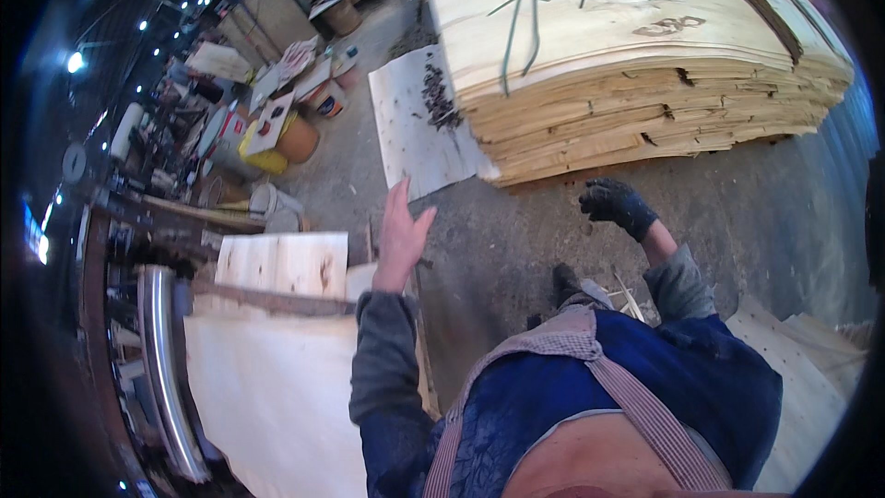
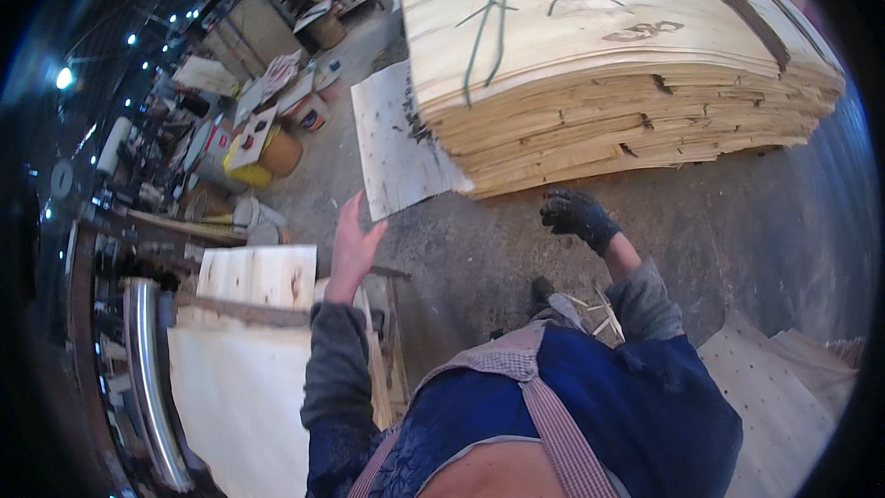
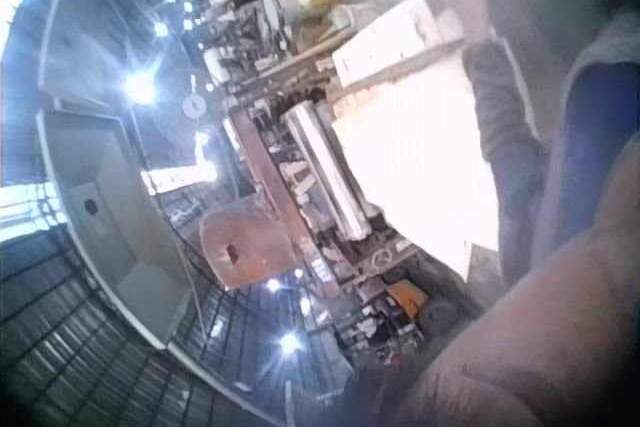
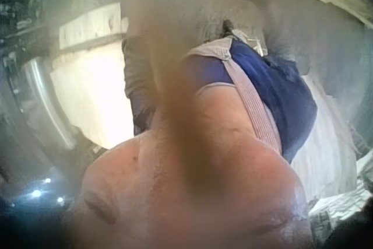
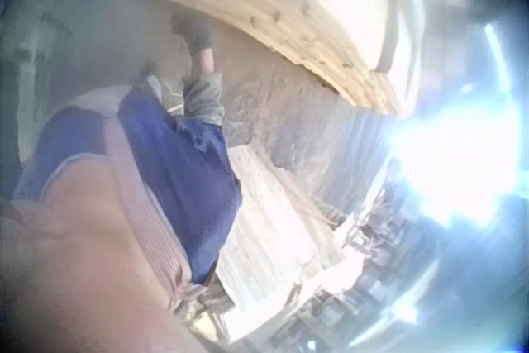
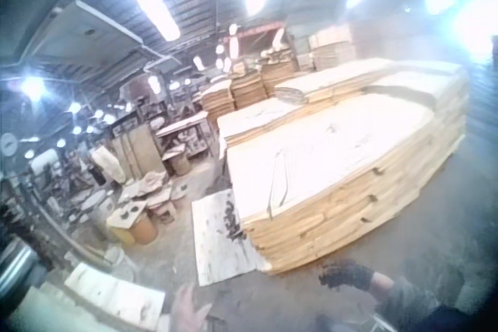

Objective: The person picks up thin wood sheets from a pile, feeds some through a roller machine, and carries others to stack them on a large bound pallet.

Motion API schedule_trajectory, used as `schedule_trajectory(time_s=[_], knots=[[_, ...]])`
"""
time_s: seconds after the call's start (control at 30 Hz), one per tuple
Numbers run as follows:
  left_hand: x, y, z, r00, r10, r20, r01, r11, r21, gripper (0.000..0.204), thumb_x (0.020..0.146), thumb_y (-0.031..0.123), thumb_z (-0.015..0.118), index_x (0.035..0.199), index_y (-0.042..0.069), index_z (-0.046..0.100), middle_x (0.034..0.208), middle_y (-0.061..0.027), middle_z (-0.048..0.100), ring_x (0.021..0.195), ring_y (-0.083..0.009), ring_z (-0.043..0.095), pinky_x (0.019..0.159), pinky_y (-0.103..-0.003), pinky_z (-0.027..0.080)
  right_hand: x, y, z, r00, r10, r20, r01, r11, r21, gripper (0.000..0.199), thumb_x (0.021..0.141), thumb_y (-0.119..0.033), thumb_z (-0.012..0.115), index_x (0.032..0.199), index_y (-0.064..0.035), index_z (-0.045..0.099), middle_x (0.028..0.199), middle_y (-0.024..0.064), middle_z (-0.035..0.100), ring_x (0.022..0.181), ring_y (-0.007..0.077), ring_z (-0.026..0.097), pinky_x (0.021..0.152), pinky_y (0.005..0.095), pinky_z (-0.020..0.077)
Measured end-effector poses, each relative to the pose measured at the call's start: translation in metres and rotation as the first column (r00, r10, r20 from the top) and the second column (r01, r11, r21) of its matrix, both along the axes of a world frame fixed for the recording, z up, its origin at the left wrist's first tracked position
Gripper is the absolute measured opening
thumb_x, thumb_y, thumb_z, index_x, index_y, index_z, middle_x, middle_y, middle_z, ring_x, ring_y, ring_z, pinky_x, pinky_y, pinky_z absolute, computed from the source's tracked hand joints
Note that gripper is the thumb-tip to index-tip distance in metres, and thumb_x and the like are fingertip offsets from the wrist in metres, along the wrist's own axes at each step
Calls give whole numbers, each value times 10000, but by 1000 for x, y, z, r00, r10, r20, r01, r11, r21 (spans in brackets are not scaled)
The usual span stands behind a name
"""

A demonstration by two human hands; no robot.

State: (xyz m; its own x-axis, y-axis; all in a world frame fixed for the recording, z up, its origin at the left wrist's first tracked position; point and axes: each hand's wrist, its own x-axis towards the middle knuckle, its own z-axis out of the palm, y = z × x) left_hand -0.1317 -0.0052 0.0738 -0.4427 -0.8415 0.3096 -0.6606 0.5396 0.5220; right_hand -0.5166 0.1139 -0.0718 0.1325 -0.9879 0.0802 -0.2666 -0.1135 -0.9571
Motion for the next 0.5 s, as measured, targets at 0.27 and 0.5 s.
schedule_trajectory(time_s=[0.27,0.5], knots=[[-151,-249,-86,947,198,-252,-59,880,471,622,844,347,547,1233,-111,385,1230,-261,458,1120,-315,468,941,-361,353,-88,4,-83,762,-185,-621,-140,889,-436,360,642,-252,701,980,-163,615,1122,18,555,1136,271,469,944,395,384],[-184,-308,-110,803,394,-447,182,553,813,432,847,269,562,1127,-56,515,1064,-147,579,913,-241,584,756,-347,475,-85,-22,-89,823,-270,-500,-3,878,-479,432,655,-240,703,1057,-146,576,1126,24,560,1150,264,462,952,387,383]])
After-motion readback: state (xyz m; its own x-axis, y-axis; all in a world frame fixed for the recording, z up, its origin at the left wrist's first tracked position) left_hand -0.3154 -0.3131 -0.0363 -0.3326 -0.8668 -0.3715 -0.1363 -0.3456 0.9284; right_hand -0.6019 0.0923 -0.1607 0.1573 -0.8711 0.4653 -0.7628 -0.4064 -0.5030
